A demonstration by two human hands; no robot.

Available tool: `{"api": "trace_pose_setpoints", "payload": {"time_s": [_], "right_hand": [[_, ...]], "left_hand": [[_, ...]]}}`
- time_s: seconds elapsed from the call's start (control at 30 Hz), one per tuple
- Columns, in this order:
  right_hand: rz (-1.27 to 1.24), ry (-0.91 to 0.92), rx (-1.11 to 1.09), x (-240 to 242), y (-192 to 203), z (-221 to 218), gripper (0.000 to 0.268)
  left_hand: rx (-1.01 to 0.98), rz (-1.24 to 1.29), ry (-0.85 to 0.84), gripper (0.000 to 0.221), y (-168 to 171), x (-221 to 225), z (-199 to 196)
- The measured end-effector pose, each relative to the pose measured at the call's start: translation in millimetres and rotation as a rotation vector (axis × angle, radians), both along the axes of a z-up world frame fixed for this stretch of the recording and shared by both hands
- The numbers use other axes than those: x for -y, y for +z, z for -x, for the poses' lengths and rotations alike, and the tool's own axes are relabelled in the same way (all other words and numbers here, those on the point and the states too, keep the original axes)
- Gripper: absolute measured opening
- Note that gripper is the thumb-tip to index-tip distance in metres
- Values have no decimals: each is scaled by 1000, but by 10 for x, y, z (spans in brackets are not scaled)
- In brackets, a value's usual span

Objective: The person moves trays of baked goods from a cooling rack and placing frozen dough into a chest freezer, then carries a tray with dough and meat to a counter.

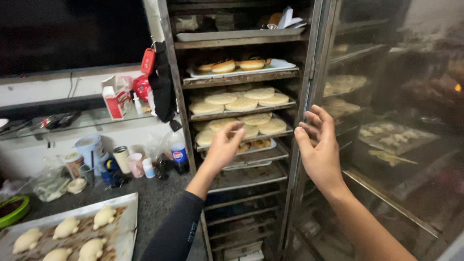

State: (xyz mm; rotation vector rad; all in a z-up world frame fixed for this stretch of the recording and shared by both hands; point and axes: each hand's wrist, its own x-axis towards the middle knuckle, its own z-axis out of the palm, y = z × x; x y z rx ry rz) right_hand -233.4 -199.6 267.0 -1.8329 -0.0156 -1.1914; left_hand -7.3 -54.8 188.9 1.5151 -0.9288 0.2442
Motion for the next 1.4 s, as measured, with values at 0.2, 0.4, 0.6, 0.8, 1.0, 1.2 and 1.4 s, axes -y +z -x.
{"api": "trace_pose_setpoints", "payload": {"time_s": [0.2,0.4,0.6,0.8,1.0,1.2,1.4], "right_hand": [[30,-72,-82,229,221,-499,58],[69,-18,-166,503,332,-791,45],[28,122,-198,855,14,-925,16],[-126,209,-360,933,-179,-792,18],[-177,174,-362,921,-167,-400,21],[20,14,-206,917,87,330,34],[413,-578,183,1156,5,1418,44]], "left_hand": [[-108,200,-42,45,319,315,-693],[-113,188,-2,38,526,409,-923],[-349,159,-75,29,-101,116,-858],[-442,101,48,26,-416,-402,-580],[-404,94,86,28,-425,-449,-186],[-374,76,-9,32,-339,100,493],[-330,57,-248,28,-220,1096,1361]]}}
